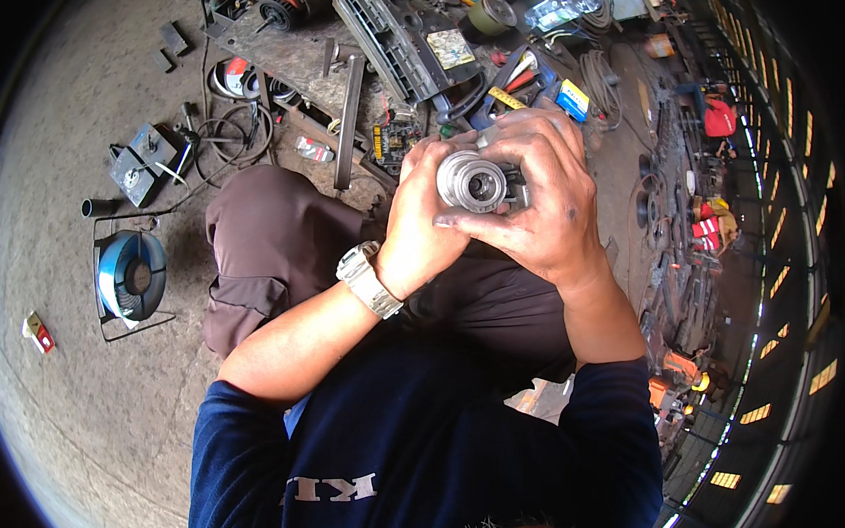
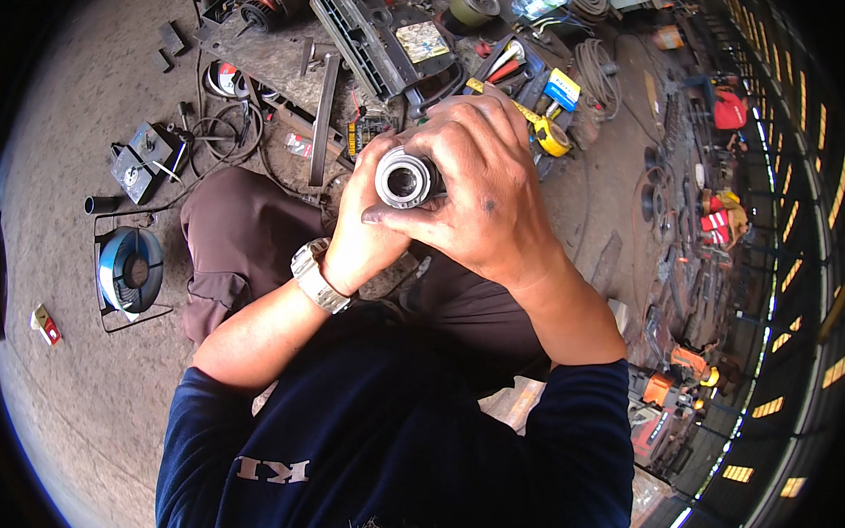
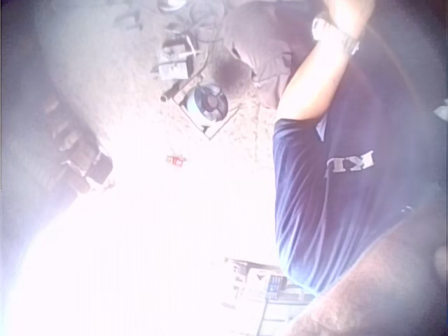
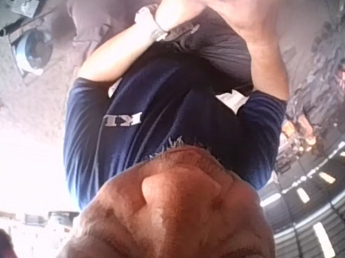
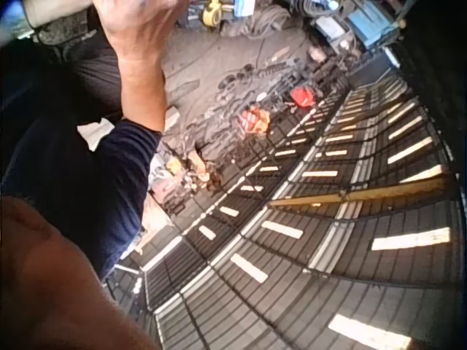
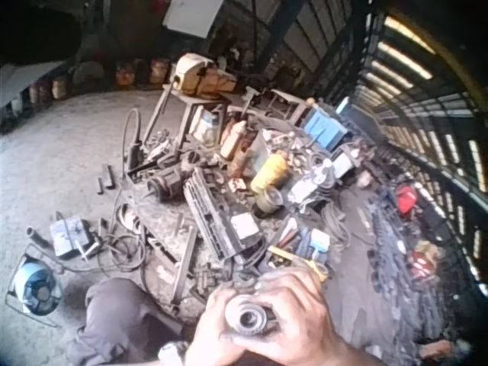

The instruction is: The person measures a mechanical part with a tape measure, then sits on the floor and inspects the part by rotating it and using a screwdriver to probe its interior. The person continues to handle and examine the part throughout the clip.

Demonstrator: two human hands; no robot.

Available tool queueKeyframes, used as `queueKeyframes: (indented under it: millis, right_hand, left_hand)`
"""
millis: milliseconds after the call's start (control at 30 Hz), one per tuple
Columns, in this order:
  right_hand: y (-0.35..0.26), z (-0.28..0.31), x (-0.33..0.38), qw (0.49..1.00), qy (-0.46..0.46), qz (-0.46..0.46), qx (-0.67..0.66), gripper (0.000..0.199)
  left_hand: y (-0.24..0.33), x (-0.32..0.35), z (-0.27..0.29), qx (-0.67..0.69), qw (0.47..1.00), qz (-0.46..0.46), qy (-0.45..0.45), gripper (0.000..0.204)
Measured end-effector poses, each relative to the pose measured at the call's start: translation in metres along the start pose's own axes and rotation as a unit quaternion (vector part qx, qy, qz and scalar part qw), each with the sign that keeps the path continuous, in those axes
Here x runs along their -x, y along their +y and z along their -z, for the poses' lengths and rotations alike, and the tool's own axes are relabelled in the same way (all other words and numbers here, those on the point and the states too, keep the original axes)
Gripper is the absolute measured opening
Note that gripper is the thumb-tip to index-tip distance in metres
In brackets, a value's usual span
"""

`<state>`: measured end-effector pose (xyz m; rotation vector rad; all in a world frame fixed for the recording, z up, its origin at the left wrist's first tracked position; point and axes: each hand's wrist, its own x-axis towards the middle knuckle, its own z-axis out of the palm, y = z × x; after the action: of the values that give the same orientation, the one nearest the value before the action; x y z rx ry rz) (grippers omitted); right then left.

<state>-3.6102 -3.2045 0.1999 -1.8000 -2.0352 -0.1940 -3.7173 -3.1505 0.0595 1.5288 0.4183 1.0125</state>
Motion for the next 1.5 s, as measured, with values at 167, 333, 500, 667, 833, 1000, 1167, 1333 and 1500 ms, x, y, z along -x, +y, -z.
queueKeyframes:
  millis: [167, 333, 500, 667, 833, 1000, 1167, 1333, 1500]
  right_hand:
    - [-0.002, -0.002, 0.010, 0.999, 0.044, -0.021, 0.000, 0.058]
    - [0.004, 0.003, 0.015, 0.998, 0.044, -0.015, -0.040, 0.051]
    - [0.010, 0.007, 0.018, 0.998, 0.031, 0.003, -0.051, 0.050]
    - [0.020, 0.013, 0.019, 0.997, 0.006, 0.030, -0.065, 0.051]
    - [0.025, 0.018, 0.020, 0.996, -0.020, 0.031, -0.087, 0.052]
    - [0.025, 0.013, 0.027, 0.996, -0.009, 0.010, -0.089, 0.061]
    - [0.023, 0.014, 0.037, 0.995, 0.012, -0.006, -0.103, 0.070]
    - [0.035, 0.013, 0.045, 0.990, 0.049, 0.018, -0.127, 0.080]
    - [0.041, 0.007, 0.055, 0.991, 0.042, 0.033, -0.122, 0.064]
  left_hand:
    - [-0.002, -0.006, -0.010, 0.007, 1.000, -0.013, 0.008, 0.059]
    - [-0.002, -0.005, -0.014, -0.030, 0.999, -0.021, -0.006, 0.065]
    - [0.002, -0.006, -0.013, -0.026, 0.999, -0.028, -0.014, 0.066]
    - [0.001, -0.007, -0.013, -0.049, 0.997, -0.027, -0.046, 0.064]
    - [0.000, -0.009, -0.014, -0.050, 0.996, -0.046, -0.060, 0.063]
    - [-0.007, -0.007, -0.015, -0.020, 0.996, -0.043, -0.076, 0.064]
    - [0.003, -0.006, -0.016, 0.031, 0.996, 0.019, -0.082, 0.071]
    - [0.003, -0.004, -0.019, 0.041, 0.995, 0.045, -0.077, 0.069]
    - [0.003, -0.002, -0.020, 0.055, 0.993, 0.040, -0.096, 0.070]
